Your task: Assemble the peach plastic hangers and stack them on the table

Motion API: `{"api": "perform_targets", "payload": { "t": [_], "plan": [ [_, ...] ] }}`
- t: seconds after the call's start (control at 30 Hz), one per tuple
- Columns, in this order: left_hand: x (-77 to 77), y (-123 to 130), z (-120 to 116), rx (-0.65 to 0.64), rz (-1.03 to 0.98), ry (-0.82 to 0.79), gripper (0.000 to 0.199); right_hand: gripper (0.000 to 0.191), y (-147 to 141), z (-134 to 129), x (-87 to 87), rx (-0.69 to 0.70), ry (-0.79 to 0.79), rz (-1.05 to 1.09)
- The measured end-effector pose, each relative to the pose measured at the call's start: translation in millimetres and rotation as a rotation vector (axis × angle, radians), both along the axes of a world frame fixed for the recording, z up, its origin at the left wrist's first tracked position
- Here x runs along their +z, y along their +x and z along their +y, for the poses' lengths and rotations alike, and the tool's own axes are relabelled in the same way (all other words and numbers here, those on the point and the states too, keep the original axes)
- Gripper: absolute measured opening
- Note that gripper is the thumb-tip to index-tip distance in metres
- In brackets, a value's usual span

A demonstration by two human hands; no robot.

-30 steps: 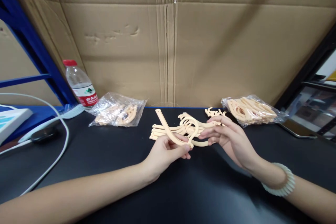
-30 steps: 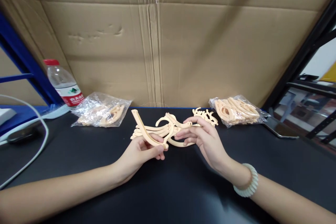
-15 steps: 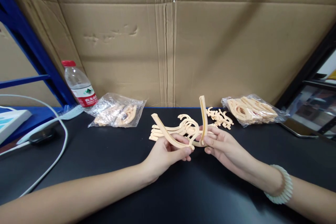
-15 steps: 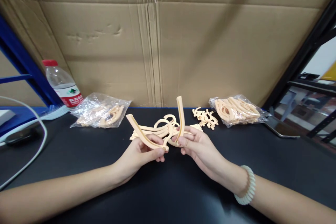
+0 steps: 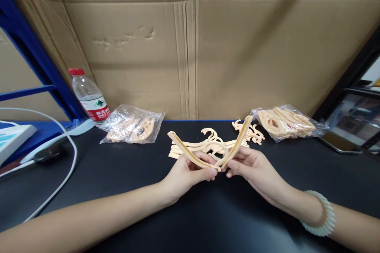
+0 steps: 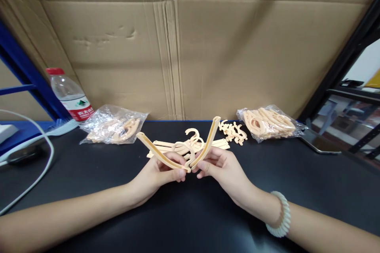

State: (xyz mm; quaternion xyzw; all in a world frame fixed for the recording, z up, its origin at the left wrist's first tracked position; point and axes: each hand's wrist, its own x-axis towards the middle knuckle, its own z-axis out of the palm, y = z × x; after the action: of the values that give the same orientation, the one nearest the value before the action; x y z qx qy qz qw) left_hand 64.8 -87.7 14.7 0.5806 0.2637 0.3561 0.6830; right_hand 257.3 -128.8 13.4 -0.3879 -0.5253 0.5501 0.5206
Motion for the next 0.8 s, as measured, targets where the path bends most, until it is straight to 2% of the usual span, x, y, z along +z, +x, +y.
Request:
{"api": "perform_targets", "payload": {
  "t": [0.4,0.8],
  "plan": [
    [-3.3,-1.5,0.3,-0.041,-0.017,-0.005,0.010,0.018,-5.0,-3.3,1.1,0.039,0.102,-0.061],
    [-4.5,-2.9,3.7,-0.029,-0.074,-0.040,0.018,0.015,-7.2,-2.8,0.9,0.002,0.145,-0.049]
  ]
}}
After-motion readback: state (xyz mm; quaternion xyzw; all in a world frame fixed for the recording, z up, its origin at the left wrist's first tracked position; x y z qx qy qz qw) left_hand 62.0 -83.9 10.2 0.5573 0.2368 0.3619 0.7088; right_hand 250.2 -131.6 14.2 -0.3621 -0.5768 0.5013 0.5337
